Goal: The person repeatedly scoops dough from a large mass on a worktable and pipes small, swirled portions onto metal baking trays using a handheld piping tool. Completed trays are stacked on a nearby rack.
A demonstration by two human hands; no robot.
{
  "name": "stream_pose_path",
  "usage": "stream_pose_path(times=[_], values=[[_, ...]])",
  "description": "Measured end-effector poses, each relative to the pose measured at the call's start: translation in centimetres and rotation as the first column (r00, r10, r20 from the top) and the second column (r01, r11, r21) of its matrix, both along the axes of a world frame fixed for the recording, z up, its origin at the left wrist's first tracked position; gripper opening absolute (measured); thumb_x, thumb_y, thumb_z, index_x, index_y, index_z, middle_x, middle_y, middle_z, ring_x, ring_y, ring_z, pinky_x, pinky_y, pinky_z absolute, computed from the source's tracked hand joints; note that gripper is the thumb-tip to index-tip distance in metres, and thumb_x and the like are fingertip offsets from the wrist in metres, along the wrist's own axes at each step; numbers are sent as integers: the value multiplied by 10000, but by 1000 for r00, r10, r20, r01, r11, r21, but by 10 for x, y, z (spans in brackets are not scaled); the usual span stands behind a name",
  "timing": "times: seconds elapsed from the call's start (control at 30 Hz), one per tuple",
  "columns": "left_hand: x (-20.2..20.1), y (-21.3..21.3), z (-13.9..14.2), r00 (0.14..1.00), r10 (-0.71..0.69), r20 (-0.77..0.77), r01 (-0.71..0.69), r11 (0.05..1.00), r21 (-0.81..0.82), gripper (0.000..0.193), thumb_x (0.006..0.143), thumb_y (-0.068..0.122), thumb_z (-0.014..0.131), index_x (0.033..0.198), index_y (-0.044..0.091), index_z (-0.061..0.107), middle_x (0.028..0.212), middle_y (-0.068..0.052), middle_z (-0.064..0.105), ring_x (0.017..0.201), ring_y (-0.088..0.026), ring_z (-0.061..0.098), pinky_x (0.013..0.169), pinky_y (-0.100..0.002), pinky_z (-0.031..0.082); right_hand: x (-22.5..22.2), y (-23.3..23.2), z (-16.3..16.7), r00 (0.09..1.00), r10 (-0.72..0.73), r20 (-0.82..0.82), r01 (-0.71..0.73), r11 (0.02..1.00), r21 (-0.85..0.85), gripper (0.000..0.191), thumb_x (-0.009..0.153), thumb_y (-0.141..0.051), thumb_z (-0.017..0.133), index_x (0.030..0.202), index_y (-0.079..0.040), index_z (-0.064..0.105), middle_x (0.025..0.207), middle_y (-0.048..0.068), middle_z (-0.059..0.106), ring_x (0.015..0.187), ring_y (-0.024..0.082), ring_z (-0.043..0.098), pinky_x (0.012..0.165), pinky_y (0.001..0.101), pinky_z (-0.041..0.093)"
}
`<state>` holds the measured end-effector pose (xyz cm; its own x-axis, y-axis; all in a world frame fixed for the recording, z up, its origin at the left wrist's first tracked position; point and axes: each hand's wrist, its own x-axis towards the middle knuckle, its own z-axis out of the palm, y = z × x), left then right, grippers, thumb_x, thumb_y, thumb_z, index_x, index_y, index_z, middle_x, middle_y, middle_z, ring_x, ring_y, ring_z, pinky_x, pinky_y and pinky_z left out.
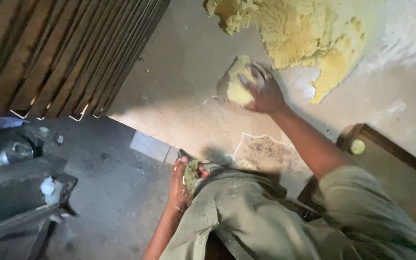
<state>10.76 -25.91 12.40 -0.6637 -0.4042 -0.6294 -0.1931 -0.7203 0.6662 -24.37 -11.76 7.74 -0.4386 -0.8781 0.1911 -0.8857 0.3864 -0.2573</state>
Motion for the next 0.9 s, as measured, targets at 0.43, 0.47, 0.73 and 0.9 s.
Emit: stream_pose_path(times=[0.43,0.47,0.73,0.9], values=[[-42,34,13,982,175,66,-178,983,40,360,996,428,557,1050,74,530,871,-133,659,809,-265,683,770,-411,563,-6,-202,34,963,-180,202,59,869,491,960,817,-674,600,1596,-220,271,1678,206,163,1473,584,163,951,876,261],[-43,31,12,987,147,60,-149,988,30,354,997,425,556,1058,78,527,864,-131,655,805,-263,681,767,-410,561,16,-183,23,984,-98,147,29,911,412,876,829,-597,633,1562,-205,356,1655,215,233,1446,551,232,990,823,250],[-11,-6,-5,988,-83,-129,93,993,73,349,993,411,592,1066,75,532,849,-130,658,756,-275,689,739,-404,554,108,76,-1,997,3,-78,9,987,157,711,679,-212,846,1360,-217,641,1556,52,489,1507,293,354,1216,656,188],[10,-34,-22,996,-52,-71,56,997,51,353,993,424,587,1044,80,529,844,-124,658,739,-267,689,729,-400,556,154,143,0,786,-477,393,539,841,-56,1196,696,-277,881,1640,-5,198,1651,348,291,1542,515,300,1244,615,330]])
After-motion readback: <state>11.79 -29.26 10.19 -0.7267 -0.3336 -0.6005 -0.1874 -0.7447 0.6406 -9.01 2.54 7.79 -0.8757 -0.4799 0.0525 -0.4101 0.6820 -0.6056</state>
